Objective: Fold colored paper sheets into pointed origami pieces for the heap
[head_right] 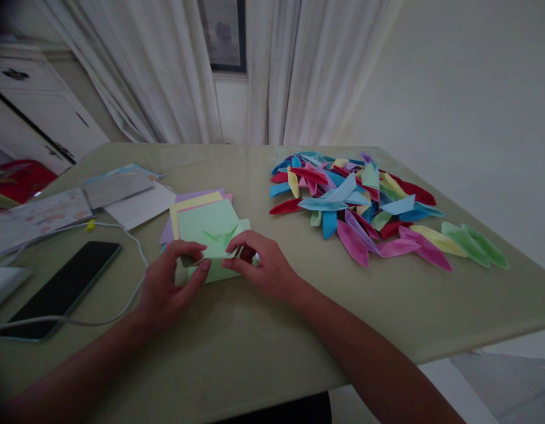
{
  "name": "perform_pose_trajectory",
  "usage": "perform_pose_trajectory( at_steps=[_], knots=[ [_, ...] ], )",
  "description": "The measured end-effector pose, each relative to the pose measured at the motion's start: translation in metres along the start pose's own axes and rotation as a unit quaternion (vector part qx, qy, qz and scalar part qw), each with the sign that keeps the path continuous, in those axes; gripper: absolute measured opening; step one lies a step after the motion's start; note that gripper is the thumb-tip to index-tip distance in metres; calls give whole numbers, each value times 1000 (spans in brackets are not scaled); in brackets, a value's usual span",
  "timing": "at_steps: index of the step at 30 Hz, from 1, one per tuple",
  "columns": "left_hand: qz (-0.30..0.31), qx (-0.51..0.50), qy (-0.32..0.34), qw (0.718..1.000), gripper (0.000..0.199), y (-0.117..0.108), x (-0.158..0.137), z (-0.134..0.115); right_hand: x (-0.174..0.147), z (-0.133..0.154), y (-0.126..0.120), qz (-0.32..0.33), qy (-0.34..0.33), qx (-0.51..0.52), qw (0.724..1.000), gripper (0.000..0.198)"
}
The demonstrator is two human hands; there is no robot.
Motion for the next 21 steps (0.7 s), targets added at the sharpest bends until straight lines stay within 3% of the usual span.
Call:
perform_pose_trajectory(
  at_steps=[4, 9, 13, 17, 21],
  knots=[
    [-5, 23, -2, 1000, 24, 1, 1, 0, -1, 0, 0, 41, -50, -46, 997, 22],
    [-15, 25, 66, 997, 33, 5, 2, 0, -4, -4, 2, 81, -119, -95, 985, 14],
    [-22, 10, 83, 996, 43, 5, 2, -1, -6, -6, 3, 87, -130, -100, 983, 10],
    [-18, -81, 11, 996, 52, 7, 1, -1, -7, -5, 3, 76, -105, -100, 987, 16],
    [-5, -187, -85, 979, 39, 13, -2, 3, -7, -3, 3, 52, -89, -103, 989, 25]
  ],
)
Point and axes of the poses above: each hand's wrist, its own x-axis towards the middle knuckle, its own y-axis out of the palm, z = x × y, the point moved 1 cm from there along x, towards the middle knuckle, and after that the axes turned 7 degrees about -z, right-handed, at the moved point
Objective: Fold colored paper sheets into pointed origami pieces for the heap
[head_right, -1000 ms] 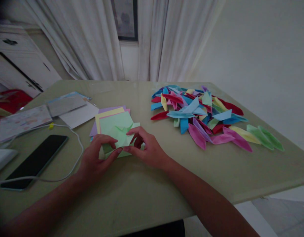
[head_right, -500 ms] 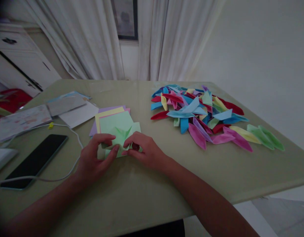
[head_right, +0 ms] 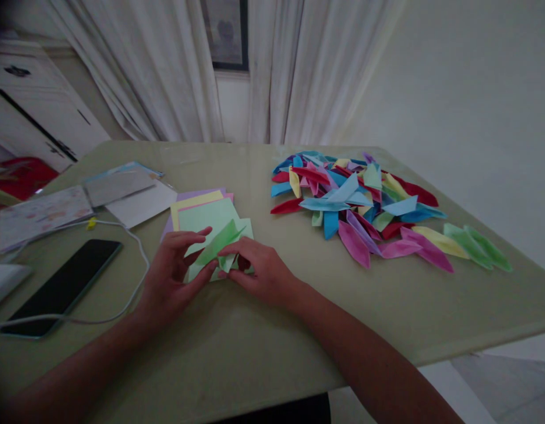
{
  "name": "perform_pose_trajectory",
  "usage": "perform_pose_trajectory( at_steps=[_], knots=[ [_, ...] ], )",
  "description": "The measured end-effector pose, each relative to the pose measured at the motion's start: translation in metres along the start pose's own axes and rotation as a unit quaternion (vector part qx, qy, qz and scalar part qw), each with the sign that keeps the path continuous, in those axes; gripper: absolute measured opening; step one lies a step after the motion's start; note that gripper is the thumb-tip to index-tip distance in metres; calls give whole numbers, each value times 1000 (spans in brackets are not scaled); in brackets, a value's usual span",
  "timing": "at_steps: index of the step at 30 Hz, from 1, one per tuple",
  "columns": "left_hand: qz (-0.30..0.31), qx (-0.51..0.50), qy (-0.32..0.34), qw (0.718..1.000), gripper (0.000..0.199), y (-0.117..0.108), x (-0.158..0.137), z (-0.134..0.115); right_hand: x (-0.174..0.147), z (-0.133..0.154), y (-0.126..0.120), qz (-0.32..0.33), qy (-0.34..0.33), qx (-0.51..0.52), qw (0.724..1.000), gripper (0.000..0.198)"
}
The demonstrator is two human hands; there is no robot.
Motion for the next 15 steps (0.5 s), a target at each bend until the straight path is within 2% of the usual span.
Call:
perform_pose_trajectory(
  at_steps=[3, 11, 15],
  knots=[
    [1, -23, -25, 999, 30, 1, -1, 4, 1, 0, 0, -21, 13, -2, 1000, 26],
    [-10, -23, -71, 997, 29, -2, -2, 2, 3, -1, -1, -65, 29, 16, 997, 25],
    [13, 5, -47, 999, 23, -4, 1, -2, 3, -1, -2, -82, 26, 11, 996, 25]
  ],
)
Point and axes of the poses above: each hand's wrist, its own x-axis towards the middle knuckle, its own y-axis out of the palm, z = x × y, the point moved 1 cm from there along x, towards the middle knuckle, and after that the axes turned 7 degrees about -z, right-handed, at the moved point
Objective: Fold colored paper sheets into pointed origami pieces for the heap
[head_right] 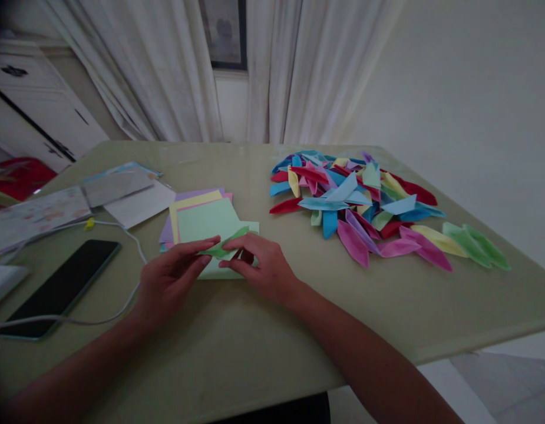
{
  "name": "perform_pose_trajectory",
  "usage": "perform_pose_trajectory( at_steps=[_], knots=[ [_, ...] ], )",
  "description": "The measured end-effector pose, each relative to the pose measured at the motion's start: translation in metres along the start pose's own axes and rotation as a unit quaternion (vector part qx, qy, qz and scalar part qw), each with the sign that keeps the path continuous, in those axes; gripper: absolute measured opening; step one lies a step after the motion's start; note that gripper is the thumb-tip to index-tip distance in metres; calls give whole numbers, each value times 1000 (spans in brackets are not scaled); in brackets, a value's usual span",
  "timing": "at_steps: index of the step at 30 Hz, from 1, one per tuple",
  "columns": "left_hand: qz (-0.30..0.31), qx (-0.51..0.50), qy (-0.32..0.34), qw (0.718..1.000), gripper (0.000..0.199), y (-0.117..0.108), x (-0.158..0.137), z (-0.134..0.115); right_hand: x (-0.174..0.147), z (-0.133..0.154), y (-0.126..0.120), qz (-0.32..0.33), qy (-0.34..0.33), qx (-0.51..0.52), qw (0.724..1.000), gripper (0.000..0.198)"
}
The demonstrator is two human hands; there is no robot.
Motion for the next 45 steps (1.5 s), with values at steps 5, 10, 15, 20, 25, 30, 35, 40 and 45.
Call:
perform_pose_trajectory(
  at_steps=[5, 10, 15, 20, 25, 30, 35, 40, 45],
  knots=[
    [9, 61, 45, 997, 25, -1, 0, -2, -1, 1, 0, -5, -18, -11, 1000, 17],
    [-8, 32, -11, 999, 25, 0, 0, -3, -2, 2, 0, 11, -56, -12, 998, 13],
    [-18, -24, -64, 998, 19, 2, 3, -5, -2, 3, 0, 27, -82, -20, 996, 13],
    [-47, -67, -76, 994, 11, 3, 7, -2, -3, 2, 1, 35, -107, -40, 993, 13],
    [-60, -72, -103, 990, 17, 2, 8, 3, -4, 2, 1, 38, -108, -49, 992, 15],
    [-53, -75, -104, 990, 17, 2, 7, 4, -3, 3, -1, 29, -73, -43, 996, 18],
    [-46, -58, -82, 994, 10, 3, 8, -1, -2, 3, -1, 27, -73, -35, 996, 17],
    [-57, -68, -128, 988, 17, 3, 6, -2, -3, 7, -1, 47, -83, -39, 995, 15],
    [-84, -75, -168, 979, 23, 3, 6, -3, -5, 7, -1, 15, -49, -27, 998, 16]
  ],
)
Point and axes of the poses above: each hand's wrist, its own x-axis towards the middle knuckle, its own y-axis out of the palm, z = x × y, the point moved 1 cm from there along x, towards the middle knuckle, and after that the axes turned 7 degrees about -z, right-handed, at the moved point
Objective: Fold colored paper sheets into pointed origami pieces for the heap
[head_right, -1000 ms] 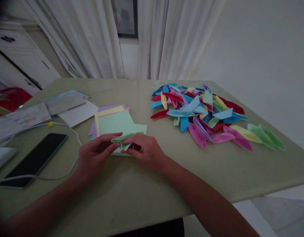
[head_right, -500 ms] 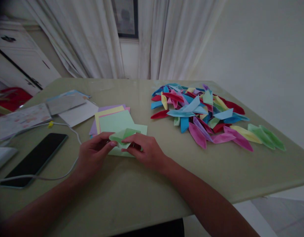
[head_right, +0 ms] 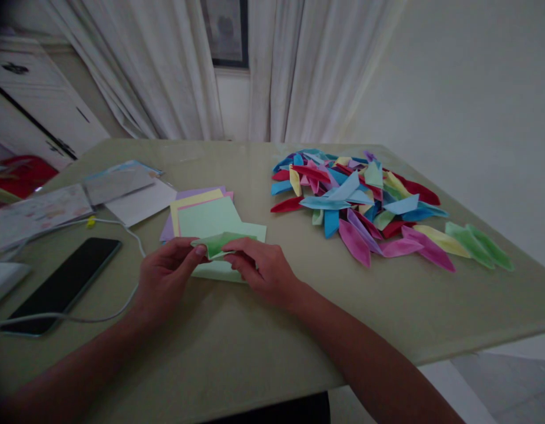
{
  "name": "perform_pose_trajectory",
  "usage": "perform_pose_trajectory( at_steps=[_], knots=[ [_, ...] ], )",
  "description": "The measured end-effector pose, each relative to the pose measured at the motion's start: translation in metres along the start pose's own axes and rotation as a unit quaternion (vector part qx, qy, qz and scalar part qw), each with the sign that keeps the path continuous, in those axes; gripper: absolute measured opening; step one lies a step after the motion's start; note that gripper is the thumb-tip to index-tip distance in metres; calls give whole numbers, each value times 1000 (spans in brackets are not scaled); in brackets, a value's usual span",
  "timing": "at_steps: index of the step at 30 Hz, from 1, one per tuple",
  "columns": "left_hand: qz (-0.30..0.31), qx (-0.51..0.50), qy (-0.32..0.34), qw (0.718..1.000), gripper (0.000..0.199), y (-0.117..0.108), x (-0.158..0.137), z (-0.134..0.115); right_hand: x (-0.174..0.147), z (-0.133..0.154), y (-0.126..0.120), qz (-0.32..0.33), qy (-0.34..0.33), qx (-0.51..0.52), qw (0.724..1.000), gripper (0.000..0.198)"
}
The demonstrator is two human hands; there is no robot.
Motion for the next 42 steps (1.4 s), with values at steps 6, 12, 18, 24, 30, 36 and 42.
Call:
perform_pose_trajectory(
  at_steps=[6, 12, 18, 24, 30, 36, 42],
  knots=[
    [-8, -23, -43, 999, 31, 2, 0, -2, 2, -1, -1, -57, -51, -70, 995, 13],
    [28, -25, -43, 998, 33, 0, -2, 1, 4, 1, -4, -67, -80, -94, 990, 14],
    [37, -31, -28, 998, 36, 0, -3, 0, 7, 4, -2, -35, -48, -15, 998, 6],
    [64, 48, 40, 996, 7, -1, -2, 1, 6, 2, 1, -38, -20, 14, 999, 8],
    [100, 32, 57, 993, 15, -1, -5, 1, 6, 1, 1, -54, -37, -3, 998, 7],
    [84, -32, -28, 996, 20, 2, -4, 4, 6, 3, 1, -54, -47, 5, 997, 6],
    [78, -46, -48, 995, 25, 3, -5, 1, 5, 4, 2, -41, -41, 5, 998, 8]
  ],
)
Point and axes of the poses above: each hand's wrist, its own x-axis towards the middle knuckle, its own y-axis out of the palm, z = x × y, the point moved 1 cm from there along x, towards the middle knuckle, and after that the axes turned 7 degrees about -z, right-handed, at the moved point
